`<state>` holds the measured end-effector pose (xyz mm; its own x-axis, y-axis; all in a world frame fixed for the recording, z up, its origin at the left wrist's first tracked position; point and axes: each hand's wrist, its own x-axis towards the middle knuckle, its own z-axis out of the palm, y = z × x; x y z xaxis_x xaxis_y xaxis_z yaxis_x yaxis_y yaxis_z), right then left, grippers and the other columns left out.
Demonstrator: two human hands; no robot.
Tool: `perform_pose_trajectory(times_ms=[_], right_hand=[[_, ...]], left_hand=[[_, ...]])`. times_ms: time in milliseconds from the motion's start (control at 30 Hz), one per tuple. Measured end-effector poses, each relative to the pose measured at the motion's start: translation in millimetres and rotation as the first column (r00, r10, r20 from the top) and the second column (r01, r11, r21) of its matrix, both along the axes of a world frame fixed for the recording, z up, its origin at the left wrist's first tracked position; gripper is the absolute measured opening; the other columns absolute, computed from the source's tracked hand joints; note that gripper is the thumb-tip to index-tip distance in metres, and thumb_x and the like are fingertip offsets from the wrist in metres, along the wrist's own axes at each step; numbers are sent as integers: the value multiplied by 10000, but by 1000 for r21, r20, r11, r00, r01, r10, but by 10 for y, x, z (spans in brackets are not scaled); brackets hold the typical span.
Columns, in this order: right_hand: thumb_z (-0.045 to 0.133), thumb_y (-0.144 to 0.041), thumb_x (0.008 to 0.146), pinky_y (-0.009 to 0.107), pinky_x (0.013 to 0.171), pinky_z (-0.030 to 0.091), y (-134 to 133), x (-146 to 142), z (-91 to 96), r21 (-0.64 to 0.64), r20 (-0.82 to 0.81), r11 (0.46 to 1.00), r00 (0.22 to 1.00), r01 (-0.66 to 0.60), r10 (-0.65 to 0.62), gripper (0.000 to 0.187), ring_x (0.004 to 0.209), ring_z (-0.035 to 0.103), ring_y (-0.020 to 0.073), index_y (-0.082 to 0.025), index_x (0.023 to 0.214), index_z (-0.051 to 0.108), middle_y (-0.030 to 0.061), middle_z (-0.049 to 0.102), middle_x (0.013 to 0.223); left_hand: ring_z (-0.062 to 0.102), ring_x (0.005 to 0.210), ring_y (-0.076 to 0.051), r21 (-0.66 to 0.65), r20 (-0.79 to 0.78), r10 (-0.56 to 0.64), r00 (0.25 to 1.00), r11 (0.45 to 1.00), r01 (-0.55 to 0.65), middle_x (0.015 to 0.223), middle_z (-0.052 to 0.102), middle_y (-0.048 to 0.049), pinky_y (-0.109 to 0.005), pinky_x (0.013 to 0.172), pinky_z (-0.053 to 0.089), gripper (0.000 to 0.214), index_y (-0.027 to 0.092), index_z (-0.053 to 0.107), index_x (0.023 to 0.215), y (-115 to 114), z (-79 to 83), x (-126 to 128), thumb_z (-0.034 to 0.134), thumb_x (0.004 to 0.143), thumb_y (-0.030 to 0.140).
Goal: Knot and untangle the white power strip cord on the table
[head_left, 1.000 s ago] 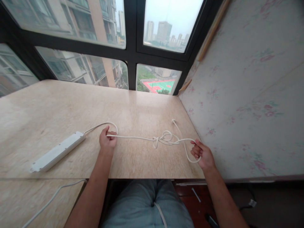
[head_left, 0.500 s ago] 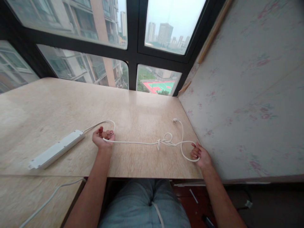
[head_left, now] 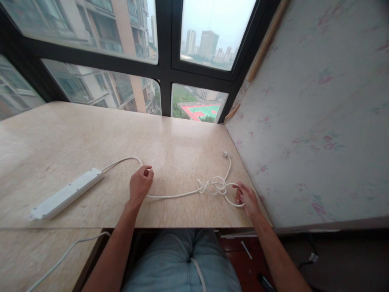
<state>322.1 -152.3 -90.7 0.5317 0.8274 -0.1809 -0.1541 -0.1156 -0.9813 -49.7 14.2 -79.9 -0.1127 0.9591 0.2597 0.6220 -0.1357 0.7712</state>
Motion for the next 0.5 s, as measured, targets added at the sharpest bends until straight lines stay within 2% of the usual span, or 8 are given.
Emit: perform_pose_trajectory(times_ms=[67, 167, 233, 300, 367, 500], right_hand=[[713, -594, 707, 212, 393, 333, -15, -17, 11, -5, 29, 999, 999, -36, 36, 461, 382, 288, 58, -142, 789, 665, -99, 336, 450], [686, -586, 744, 218, 432, 336, -65, -16, 41, 14, 50, 993, 992, -117, 116, 476, 423, 350, 74, -138, 904, 678, -69, 429, 492], [665, -583, 768, 225, 466, 341, -113, -6, 61, 23, 73, 986, 983, -168, 166, 507, 471, 400, 89, -136, 1007, 677, -45, 486, 543], [656, -572, 781, 236, 508, 360, -164, 2, 66, 17, 106, 976, 971, -217, 214, 533, 525, 445, 107, -142, 1094, 661, -27, 525, 596], [664, -548, 785, 250, 557, 385, -207, 6, 46, 7, 140, 964, 955, -266, 262, 545, 576, 481, 121, -155, 1162, 635, -16, 552, 645], [703, -497, 772, 255, 596, 399, -258, 12, -58, 19, 209, 923, 904, -384, 372, 597, 624, 506, 126, -191, 1264, 561, -18, 568, 710]], left_hand=[[635, 802, -248, 73, -151, -44, 988, 996, 55, 824, 704, -82, -373, 790, 479, 257, 171, 680, 931, -85, 34, 104, 505, 792, 299], [628, 915, -259, 164, -166, -195, 967, 961, 222, 920, 700, -100, -413, 887, 475, 272, 164, 649, 1024, -311, 87, 423, 509, 836, 303], [617, 981, -241, 206, -135, -379, 916, 893, 400, 1001, 684, -100, -409, 932, 470, 321, 167, 600, 1127, -494, 109, 711, 531, 860, 333], [589, 1088, -243, 216, -134, -512, 849, 821, 529, 1126, 654, -122, -413, 978, 454, 427, 160, 525, 1241, -652, 117, 1008, 559, 863, 357], [538, 1196, -270, 181, -182, -590, 787, 767, 616, 1267, 592, -149, -442, 1014, 430, 570, 170, 438, 1339, -750, 116, 1276, 607, 831, 367], [466, 1289, -326, -6, -340, -677, 653, 696, 718, 1379, 505, -203, -465, 1012, 417, 866, 158, 293, 1449, -771, 125, 1649, 717, 733, 398]])
